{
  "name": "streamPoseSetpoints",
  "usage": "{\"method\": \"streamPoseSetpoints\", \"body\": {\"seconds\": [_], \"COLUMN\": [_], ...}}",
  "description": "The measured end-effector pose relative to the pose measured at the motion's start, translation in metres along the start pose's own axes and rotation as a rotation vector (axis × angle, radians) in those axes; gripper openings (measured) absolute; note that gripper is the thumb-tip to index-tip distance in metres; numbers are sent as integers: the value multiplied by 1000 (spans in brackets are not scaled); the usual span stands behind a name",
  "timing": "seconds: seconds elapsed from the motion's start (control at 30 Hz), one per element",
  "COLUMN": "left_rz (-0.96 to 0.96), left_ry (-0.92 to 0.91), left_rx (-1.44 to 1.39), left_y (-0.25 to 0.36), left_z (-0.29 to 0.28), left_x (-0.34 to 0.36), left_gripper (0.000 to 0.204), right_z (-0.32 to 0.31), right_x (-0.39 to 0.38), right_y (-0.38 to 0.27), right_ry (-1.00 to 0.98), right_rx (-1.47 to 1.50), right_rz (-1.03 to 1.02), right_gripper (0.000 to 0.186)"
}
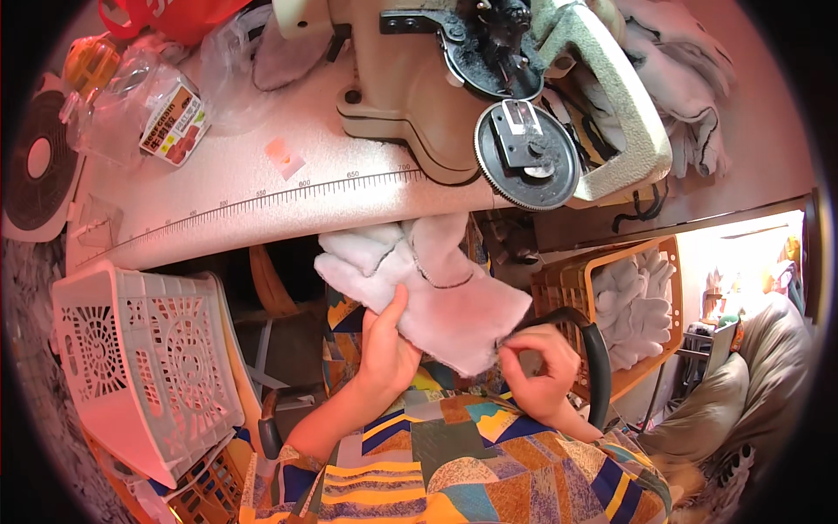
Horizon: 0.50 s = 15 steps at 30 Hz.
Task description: Using a sewing machine to assemble or repair fabric gloves, including trimming thread.
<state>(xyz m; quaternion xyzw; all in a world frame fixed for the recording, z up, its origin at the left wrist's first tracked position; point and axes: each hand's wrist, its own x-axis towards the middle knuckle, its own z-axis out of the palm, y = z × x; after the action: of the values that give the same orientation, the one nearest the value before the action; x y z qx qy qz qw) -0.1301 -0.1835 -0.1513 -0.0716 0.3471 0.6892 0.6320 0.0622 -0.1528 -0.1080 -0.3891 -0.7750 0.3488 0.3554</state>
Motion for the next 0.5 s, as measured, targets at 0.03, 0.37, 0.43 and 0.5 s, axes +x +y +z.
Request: {"method": "streamPoseSetpoints", "body": {"seconds": [0.03,0.37,0.43,0.5], "left_rz": [-6,382,634,1040], "left_ry": [0,367,335,174], "left_rx": [-5,901,1071,1321], "left_y": [-3,-66,-56,-37], "left_z": [0,-49,-45,-24], "left_x": [-1,24,15,2], "left_gripper": [40,63,72,68], "right_z": [-2,24,30,36], "right_x": [-2,4,3,1], "right_y": [-2,40,43,41], "right_ry": [-107,-29,-107,-129], "right_rx": [68,1645,1826,1721], "right_rz": [107,841,808,785], "right_gripper": [24,60,60,62]}}
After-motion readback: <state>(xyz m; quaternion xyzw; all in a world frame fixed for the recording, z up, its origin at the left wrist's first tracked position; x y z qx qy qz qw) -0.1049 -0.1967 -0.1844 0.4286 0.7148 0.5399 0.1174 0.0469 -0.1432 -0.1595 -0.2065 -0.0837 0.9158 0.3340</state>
